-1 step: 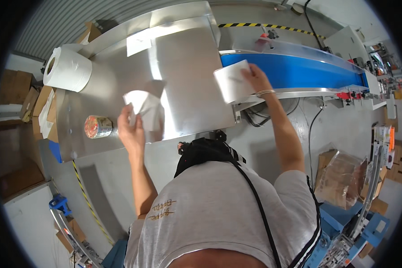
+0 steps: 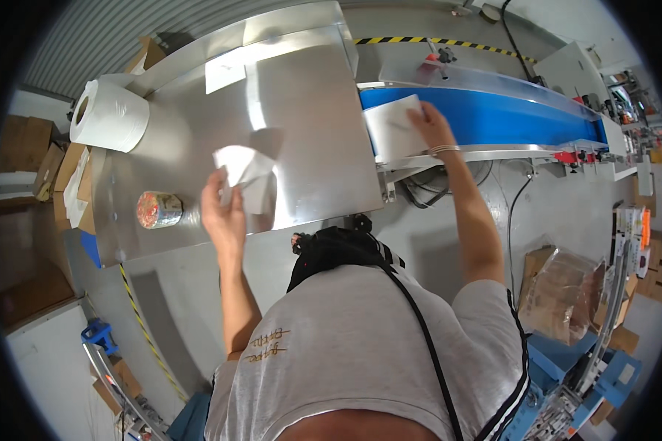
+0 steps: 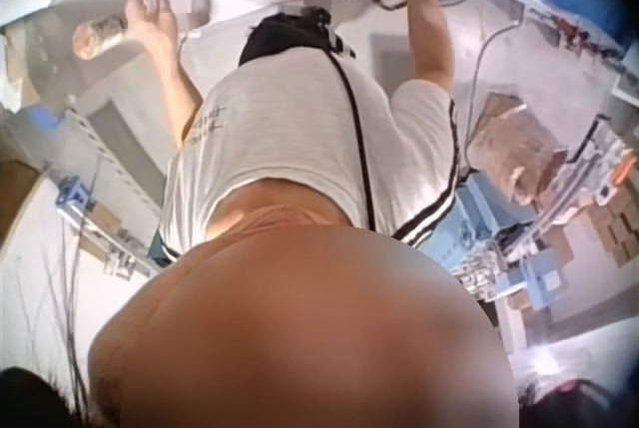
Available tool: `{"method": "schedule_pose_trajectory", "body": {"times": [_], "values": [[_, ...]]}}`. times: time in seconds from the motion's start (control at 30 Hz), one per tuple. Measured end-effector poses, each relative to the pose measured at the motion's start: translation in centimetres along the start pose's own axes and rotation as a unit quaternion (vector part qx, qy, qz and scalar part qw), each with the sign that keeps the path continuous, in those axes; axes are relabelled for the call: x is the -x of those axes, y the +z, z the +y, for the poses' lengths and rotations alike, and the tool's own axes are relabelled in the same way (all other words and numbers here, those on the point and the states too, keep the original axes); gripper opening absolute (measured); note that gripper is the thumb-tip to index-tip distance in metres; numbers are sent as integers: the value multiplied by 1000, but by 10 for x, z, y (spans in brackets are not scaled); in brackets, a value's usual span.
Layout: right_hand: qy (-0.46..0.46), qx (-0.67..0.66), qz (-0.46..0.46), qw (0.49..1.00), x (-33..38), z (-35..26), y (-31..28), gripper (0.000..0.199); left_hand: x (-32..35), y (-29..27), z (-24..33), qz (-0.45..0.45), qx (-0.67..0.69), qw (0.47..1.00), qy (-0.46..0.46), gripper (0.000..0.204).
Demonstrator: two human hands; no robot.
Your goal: Transferring stacks of folded paper napkins from a processing machine to a conveyor belt.
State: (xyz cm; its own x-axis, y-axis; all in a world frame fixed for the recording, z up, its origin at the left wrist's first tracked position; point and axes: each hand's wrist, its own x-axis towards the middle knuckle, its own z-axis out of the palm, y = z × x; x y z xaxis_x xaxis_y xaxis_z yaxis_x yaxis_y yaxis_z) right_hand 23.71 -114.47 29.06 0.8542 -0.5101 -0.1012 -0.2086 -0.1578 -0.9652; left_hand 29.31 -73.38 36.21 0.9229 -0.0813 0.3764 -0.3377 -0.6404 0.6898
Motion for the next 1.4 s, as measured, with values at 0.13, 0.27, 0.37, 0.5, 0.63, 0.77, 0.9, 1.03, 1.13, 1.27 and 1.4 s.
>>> {"method": "schedule_pose_trajectory", "body": {"times": [0.13, 0.27, 0.37, 0.5, 0.63, 0.77, 0.9, 1.03, 1.13, 1.27, 1.4], "values": [[-7, 210, 122, 970, -40, 35, -96, 44, 23, 44, 57, -54, 50, 997, -1, 40], [-29, 507, 245, 825, -62, 69, -167, 53, 31, 61, 95, -93, 3, 994, 49, 42], [-94, 590, 313, 738, -39, 30, -141, 62, 39, 63, 95, -95, -12, 995, 18, 37], [-338, 280, 73, 895, -17, 7, -67, 52, 44, 67, 91, -75, -25, 996, 31, 34], [-233, 55, -188, 952, 33, -44, 15, 57, 46, 67, 88, -68, -38, 996, 53, 35], [-199, 51, -346, 916, 45, -63, 56, 56, 45, 68, 89, -75, -27, 995, 68, 36], [-203, 9, -386, 900, 35, -51, 79, 51, 40, 66, 95, -92, -4, 994, 65, 33], [-133, -6, -351, 927, 27, -33, 57, 41, 34, 63, 88, -96, -26, 992, 72, 24], [-17, -117, -228, 967, 15, -17, 10, 39, 31, 59, 84, -103, -74, 991, 34, 25], [-44, 156, 70, 984, -59, 98, -114, 43, 21, 66, 99, -102, -70, 989, 86, 30], [-24, 388, 254, 886, -64, 58, -194, 53, 15, 70, 101, -123, -72, 985, 96, 32]]}}
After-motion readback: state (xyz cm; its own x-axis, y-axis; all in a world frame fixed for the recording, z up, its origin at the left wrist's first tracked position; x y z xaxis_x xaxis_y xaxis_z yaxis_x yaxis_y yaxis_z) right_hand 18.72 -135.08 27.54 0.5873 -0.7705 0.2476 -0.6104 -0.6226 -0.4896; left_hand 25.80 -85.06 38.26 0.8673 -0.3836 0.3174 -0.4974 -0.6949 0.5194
